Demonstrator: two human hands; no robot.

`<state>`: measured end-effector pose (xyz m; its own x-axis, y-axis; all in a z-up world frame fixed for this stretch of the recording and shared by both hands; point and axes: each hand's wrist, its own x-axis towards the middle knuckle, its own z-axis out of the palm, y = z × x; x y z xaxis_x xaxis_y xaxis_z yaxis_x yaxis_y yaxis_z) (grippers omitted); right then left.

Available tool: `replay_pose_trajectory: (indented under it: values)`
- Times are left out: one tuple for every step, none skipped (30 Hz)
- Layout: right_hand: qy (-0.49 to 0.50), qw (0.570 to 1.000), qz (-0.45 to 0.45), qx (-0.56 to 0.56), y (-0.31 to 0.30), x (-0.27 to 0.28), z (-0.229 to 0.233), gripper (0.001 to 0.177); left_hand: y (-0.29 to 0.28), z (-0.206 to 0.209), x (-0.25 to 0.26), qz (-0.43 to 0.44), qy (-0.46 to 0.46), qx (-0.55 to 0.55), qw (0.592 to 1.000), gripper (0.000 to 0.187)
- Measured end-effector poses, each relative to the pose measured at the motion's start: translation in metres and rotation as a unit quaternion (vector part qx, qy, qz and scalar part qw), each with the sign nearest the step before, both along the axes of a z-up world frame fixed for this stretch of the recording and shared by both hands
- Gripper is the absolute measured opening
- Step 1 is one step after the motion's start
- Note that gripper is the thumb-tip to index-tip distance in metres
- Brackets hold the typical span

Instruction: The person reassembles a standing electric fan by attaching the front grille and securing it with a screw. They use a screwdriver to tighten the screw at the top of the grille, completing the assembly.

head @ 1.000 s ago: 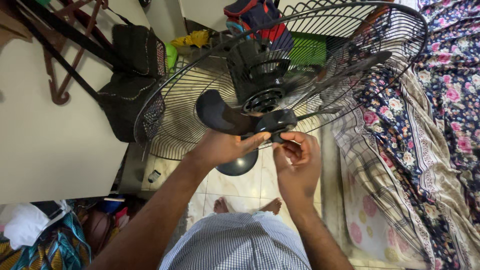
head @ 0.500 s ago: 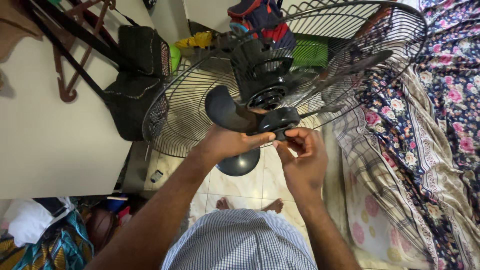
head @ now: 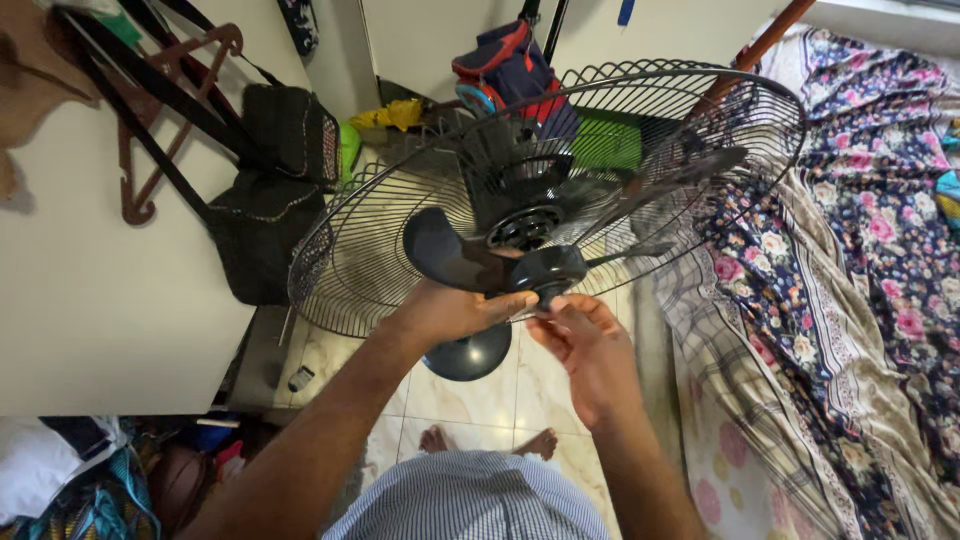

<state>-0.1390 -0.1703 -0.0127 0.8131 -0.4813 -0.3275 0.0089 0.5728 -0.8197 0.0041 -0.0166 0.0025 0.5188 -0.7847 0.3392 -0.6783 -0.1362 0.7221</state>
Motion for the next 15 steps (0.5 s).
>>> replay_pose_trajectory:
  values:
    - [0.026,0.99,-0.015,-0.141,0.002,0.002,0.004,0.02,0.0,0.002,0.001,-0.011,0.021,0.006,1.0,0.042]
    - [0.056,0.959,-0.03,-0.277,0.007,0.003,0.006,0.026,0.001,0.003,-0.001,-0.023,0.046,0.014,0.999,0.04]
    - [0.084,0.908,-0.045,-0.407,0.011,0.002,0.007,0.031,0.003,0.004,-0.003,-0.018,0.056,0.005,0.998,0.041]
    - [0.062,0.862,-0.044,-0.501,0.014,0.002,0.009,0.032,0.003,0.005,-0.003,-0.015,0.063,-0.006,0.998,0.041]
    - [0.041,0.806,-0.042,-0.589,0.016,-0.001,0.009,0.033,0.003,0.007,-0.001,-0.012,0.071,-0.016,0.997,0.042]
    - [0.019,0.74,-0.039,-0.671,0.015,-0.003,0.009,0.034,0.002,0.008,-0.001,-0.007,0.059,-0.002,0.998,0.041]
    - [-0.014,0.771,-0.041,-0.636,0.013,-0.002,0.009,0.035,0.001,0.009,0.0,-0.002,0.048,0.013,0.999,0.04]
    - [-0.046,0.8,-0.04,-0.597,0.012,-0.002,0.007,0.036,0.001,0.009,-0.001,0.004,0.038,0.028,0.999,0.039]
    - [-0.078,0.826,-0.038,-0.557,0.011,-0.001,0.004,0.038,0.002,0.008,-0.002,0.006,0.022,0.02,1.0,0.04]
    - [-0.046,0.885,-0.047,-0.461,0.009,0.001,0.002,0.035,0.002,0.006,-0.001,0.008,0.005,0.012,1.0,0.042]
    - [-0.013,0.932,-0.054,-0.359,0.007,0.003,0.0,0.033,0.003,0.005,-0.001,0.009,-0.012,0.005,1.0,0.044]
    - [0.021,0.966,-0.06,-0.25,0.006,0.003,-0.002,0.03,0.004,0.004,-0.002,0.009,-0.002,0.008,1.0,0.044]
    - [0.011,0.984,-0.046,-0.172,0.004,0.004,-0.002,0.028,0.004,0.002,-0.002,0.009,0.008,0.011,1.0,0.044]
    - [0.003,0.995,-0.032,-0.092,0.006,0.003,-0.004,0.027,0.005,0.0,-0.004,0.008,0.019,0.015,1.0,0.044]
    - [-0.005,1.0,-0.019,-0.012,0.008,0.002,-0.005,0.026,0.007,-0.001,-0.004,0.009,-0.002,0.008,1.0,0.045]
